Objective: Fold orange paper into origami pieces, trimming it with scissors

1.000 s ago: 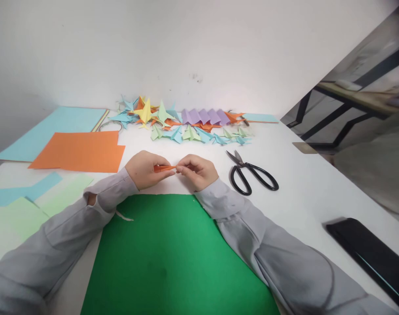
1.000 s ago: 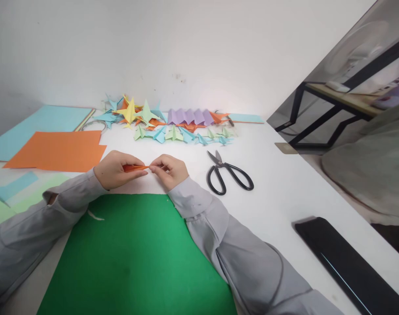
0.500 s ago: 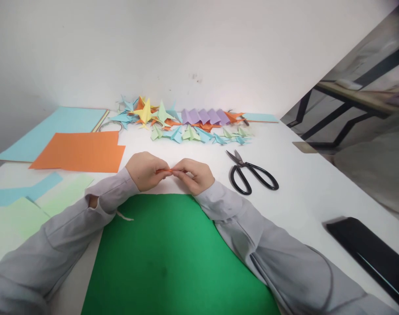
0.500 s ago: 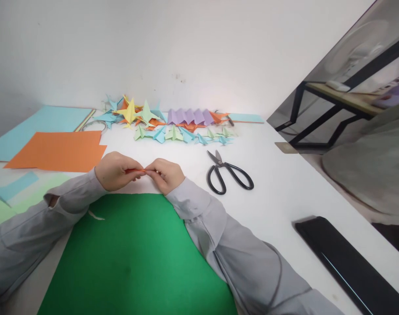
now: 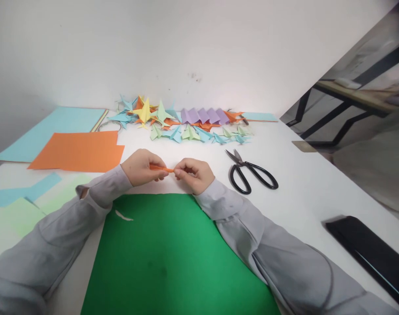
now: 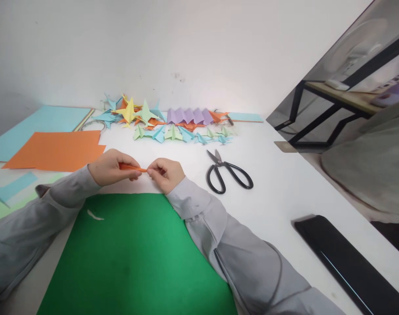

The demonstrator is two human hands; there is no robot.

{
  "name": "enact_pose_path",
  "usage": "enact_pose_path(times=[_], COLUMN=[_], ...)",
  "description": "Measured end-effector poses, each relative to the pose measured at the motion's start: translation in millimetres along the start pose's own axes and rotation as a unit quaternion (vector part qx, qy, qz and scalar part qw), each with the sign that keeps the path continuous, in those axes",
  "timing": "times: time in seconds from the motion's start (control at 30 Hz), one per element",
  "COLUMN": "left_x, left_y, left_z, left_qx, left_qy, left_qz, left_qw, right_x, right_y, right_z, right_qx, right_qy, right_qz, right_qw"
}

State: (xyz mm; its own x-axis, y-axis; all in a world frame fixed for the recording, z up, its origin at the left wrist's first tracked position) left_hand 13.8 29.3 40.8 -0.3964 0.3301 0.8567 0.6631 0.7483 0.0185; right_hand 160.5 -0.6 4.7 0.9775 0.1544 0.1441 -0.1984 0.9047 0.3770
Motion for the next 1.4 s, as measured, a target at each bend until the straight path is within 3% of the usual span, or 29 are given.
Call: enact_pose_path(times=[0.13,0.3,0.43,0.7,0.93,1.03,1.2,1.4], left_x=[-6.1,-10.7,-12.8,-10.7,-4.9,0.9,9.5,9.9], left_y=[-0.7,-0.2,-0.4,-1.0,-1.4,-1.0,-0.3,-0.9], left_z=[1.9,4.4,4.5,-6.1,-6.4,-3.1,0.1,-6.8], left_qx=[0.078,0.138,0.161,0.115,0.089,0.07,0.003,-0.032], left_qy=[-0.15,-0.256,-0.265,-0.205,-0.166,-0.13,-0.046,0.03], left_qz=[0.096,0.131,0.138,0.106,0.062,0.045,-0.005,-0.038], left_qw=[0.981,0.948,0.941,0.966,0.98,0.988,0.999,0.998], right_x=[-2.4,-3.1,-5.9,-12.4,-5.4,-4.7,-7.6,-10.0], right_y=[0.1,1.5,0.3,-2.8,-0.1,1.0,-3.1,-5.7], right_z=[-6.8,-7.3,-4.5,-2.8,-1.2,3.6,11.3,9.0], right_qx=[-0.121,-0.172,-0.168,-0.159,-0.089,0.017,0.16,0.177], right_qy=[0.139,0.191,0.172,0.139,0.078,0.014,-0.107,-0.178], right_qz=[-0.009,-0.02,0.002,0.097,0.065,0.045,0.039,0.058], right_qw=[0.983,0.966,0.971,0.973,0.991,0.999,0.981,0.966])
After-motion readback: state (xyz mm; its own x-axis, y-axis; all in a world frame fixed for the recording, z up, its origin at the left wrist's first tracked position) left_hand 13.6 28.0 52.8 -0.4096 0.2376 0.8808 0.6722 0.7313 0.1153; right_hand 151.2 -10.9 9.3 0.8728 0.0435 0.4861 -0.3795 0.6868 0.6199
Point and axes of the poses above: each hand's wrist, its own y-axis towards the middle knuckle, its own x-axis out of the back of the hand, z = x × y, the point moved 4 cm from there along y, towards the middle knuckle, and after that the axes turned 12 degrees about y, right-handed, at the moved point
